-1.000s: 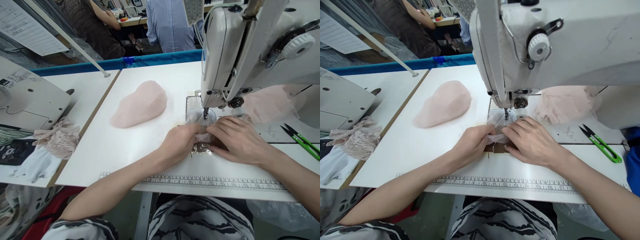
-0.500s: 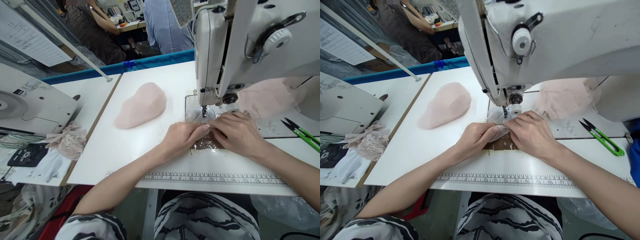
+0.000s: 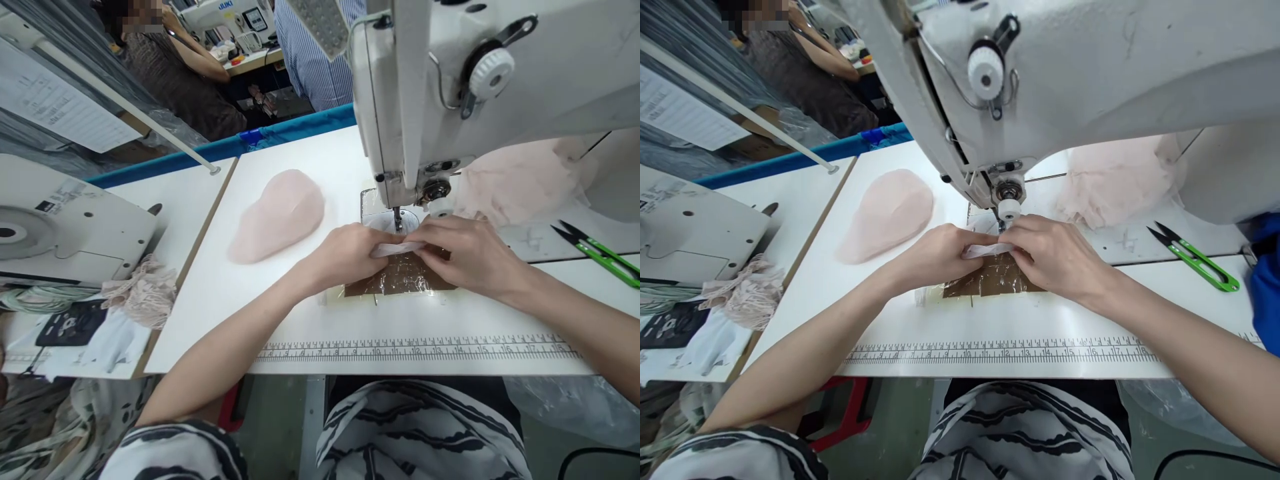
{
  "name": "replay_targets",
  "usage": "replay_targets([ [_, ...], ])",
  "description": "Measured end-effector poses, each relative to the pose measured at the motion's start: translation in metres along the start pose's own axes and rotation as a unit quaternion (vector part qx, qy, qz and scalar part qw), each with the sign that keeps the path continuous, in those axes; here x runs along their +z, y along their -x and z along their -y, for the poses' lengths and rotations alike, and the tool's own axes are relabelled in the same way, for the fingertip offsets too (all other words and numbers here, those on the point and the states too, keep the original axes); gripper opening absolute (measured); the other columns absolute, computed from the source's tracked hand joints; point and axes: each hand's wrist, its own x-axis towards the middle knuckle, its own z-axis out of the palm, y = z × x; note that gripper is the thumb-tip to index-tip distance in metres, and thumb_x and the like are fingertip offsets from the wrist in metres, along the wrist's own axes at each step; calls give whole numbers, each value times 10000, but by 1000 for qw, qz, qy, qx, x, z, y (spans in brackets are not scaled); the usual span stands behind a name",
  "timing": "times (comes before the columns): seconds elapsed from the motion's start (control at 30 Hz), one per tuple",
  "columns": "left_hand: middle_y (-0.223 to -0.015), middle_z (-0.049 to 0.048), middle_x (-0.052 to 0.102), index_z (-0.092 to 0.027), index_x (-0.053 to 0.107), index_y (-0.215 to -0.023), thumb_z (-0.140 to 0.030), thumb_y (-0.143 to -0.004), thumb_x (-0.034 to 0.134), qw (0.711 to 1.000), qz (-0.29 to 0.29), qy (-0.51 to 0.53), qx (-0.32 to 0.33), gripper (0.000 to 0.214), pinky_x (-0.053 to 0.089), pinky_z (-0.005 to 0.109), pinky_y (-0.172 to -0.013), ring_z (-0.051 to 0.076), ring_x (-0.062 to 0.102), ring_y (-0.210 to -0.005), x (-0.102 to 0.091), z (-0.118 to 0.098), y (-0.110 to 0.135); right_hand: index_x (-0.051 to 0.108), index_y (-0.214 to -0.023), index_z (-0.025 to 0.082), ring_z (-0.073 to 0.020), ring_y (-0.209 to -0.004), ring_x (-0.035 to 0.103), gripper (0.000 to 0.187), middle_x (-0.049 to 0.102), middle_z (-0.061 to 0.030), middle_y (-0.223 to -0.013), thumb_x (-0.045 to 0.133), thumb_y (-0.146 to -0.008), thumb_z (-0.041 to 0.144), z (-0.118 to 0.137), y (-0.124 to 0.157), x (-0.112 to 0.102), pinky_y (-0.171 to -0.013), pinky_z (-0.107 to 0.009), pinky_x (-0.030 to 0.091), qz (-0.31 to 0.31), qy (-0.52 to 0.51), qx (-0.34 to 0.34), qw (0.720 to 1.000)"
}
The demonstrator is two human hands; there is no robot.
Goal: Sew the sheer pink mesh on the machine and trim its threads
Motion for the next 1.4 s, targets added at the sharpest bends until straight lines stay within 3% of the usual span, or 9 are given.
replay_targets([
  [0.2, -502, -54, 424, -169, 721, -855, -141, -744, 500, 997, 24, 72, -27, 248, 286, 199, -468, 69, 337, -455, -2, 6, -4, 728, -928, 206, -122, -625, 631, 193, 718, 6, -839, 537, -912, 179, -5, 2, 5, -421, -233, 330, -84, 94, 18, 992],
  [0.37, -474, -59, 341, -134, 550, -567, -140, -725, 482, 988, 35, 149, -22, 172, 237, 199, -432, 55, 288, -437, 1, 14, -6, 735, -901, 230, -119, -656, 660, 186, 736, 36, -831, 557, -897, 175, -3, 1, 7, -451, -233, 358, -65, 80, 55, 993],
  [0.53, -452, -49, 397, -129, 649, -623, -164, -773, 481, 992, 15, 119, 40, 228, 266, 198, -441, 58, 321, -414, 10, 14, 3, 731, -914, 234, -116, -605, 633, 214, 731, 38, -795, 520, -897, 196, -2, 3, 1, -432, -234, 326, -18, 83, 42, 996],
  [0.63, -535, -29, 551, -201, 734, -904, -240, -866, 497, 991, -59, -14, 120, 244, 275, 211, -457, 81, 419, -444, 24, 9, 15, 723, -805, 202, -146, -646, 631, 212, 726, 9, -806, 525, -863, 154, 3, 3, -3, -465, -259, 346, 12, 126, -23, 992],
  [0.73, -583, -28, 598, -230, 648, -1169, -264, -941, 463, 958, -158, -148, 189, 295, 295, 231, -453, 107, 481, -476, 41, 4, 27, 695, -715, 180, -209, -843, 643, 235, 726, -34, -908, 520, -844, 90, 9, 2, -6, -600, -316, 426, 27, 179, -96, 979],
  [0.93, -937, 40, 704, -190, 649, -1116, -195, -933, 526, 907, -269, -243, 213, 221, 378, 262, -519, 139, 594, -687, 49, -2, 35, 698, -797, 188, -209, -986, 640, 284, 734, -32, -963, 472, -879, 35, 14, 2, -5, -816, -364, 455, 42, 191, -129, 972],
  [1.03, -1258, 84, 618, -171, 618, -1174, -187, -943, 506, 920, -241, -229, 209, 257, 470, 324, -740, 213, 603, -1039, 46, 1, 38, 708, -834, 163, -189, -881, 671, 249, 740, -40, -939, 493, -888, 48, 14, 3, -5, -777, -352, 473, 45, 169, -124, 977],
  [1.13, -1284, 94, 600, -148, 598, -1208, -192, -955, 469, 943, -192, -175, 209, 287, 464, 382, -916, 229, 564, -1150, 47, 6, 40, 715, -870, 160, -188, -842, 681, 223, 740, -49, -946, 515, -890, 65, 15, 3, -4, -775, -356, 482, 48, 151, -121, 980],
  [1.4, -1164, 130, 638, -84, 563, -1233, -180, -937, 461, 956, -216, -73, 184, 327, 529, 378, -830, 243, 593, -1037, 55, 9, 29, 711, -794, 175, -186, -820, 690, 270, 740, -36, -945, 495, -877, 36, 16, 2, -4, -725, -349, 475, 47, 158, -115, 980],
])
